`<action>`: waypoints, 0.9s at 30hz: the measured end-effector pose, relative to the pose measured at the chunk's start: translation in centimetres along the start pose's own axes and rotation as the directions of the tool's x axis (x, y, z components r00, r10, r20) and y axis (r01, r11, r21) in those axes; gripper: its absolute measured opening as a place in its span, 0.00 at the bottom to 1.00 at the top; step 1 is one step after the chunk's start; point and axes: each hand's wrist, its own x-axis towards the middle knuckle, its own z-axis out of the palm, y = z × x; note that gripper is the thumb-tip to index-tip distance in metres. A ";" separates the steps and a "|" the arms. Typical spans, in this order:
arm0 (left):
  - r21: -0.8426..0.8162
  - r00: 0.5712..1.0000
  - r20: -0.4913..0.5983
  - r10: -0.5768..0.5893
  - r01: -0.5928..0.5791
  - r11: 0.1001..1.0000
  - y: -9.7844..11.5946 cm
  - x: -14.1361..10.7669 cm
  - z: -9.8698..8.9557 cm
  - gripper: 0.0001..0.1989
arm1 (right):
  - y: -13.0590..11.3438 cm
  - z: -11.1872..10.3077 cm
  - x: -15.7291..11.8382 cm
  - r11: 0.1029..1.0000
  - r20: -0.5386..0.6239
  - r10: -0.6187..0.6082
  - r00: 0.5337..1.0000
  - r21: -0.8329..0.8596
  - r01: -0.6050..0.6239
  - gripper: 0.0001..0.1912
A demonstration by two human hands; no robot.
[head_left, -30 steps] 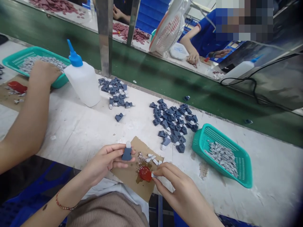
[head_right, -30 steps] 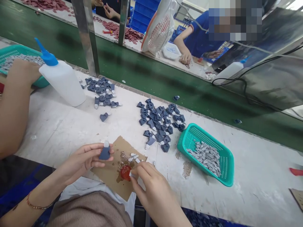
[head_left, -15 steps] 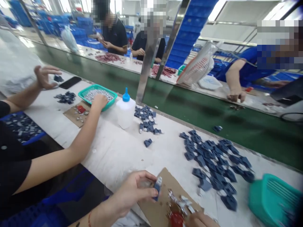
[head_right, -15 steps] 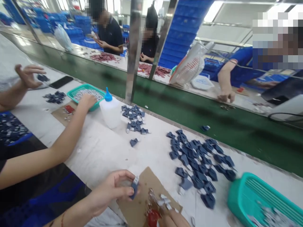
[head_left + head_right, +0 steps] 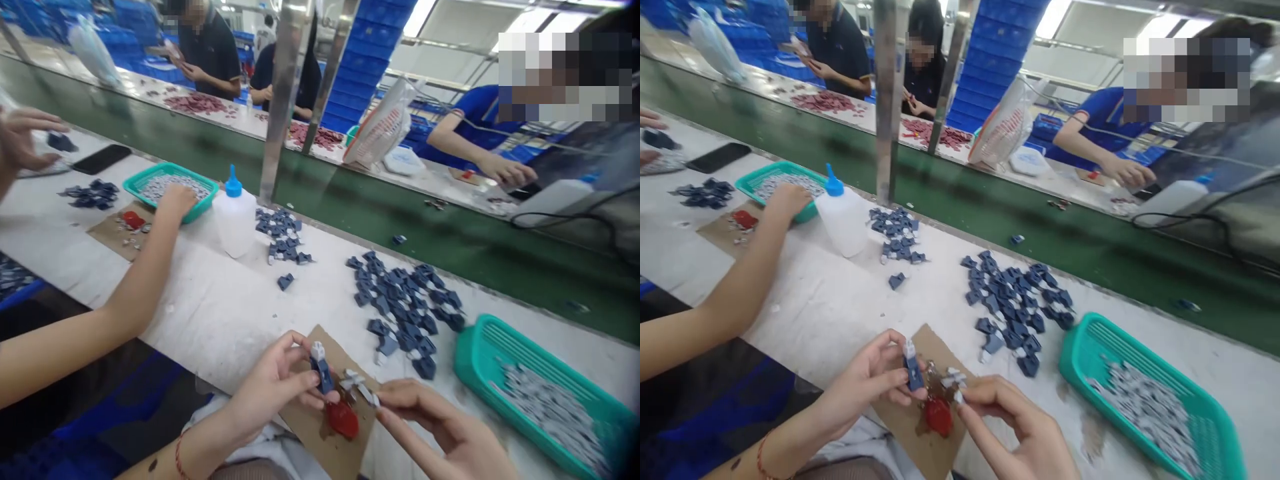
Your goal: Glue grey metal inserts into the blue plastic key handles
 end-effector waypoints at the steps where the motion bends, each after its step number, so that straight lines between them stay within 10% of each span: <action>1: 0.016 1.000 -0.016 0.007 -0.007 1.000 -0.2 0.0 0.2 0.20 | -0.7 0.0 0.0 0.998 -0.020 0.041 0.999 0.039 -0.040 0.10; 27: 0.062 0.997 -0.017 0.073 -0.072 0.996 -1.3 0.1 1.8 0.09 | -4.1 0.9 1.2 0.994 0.043 -0.105 0.993 0.000 0.106 0.06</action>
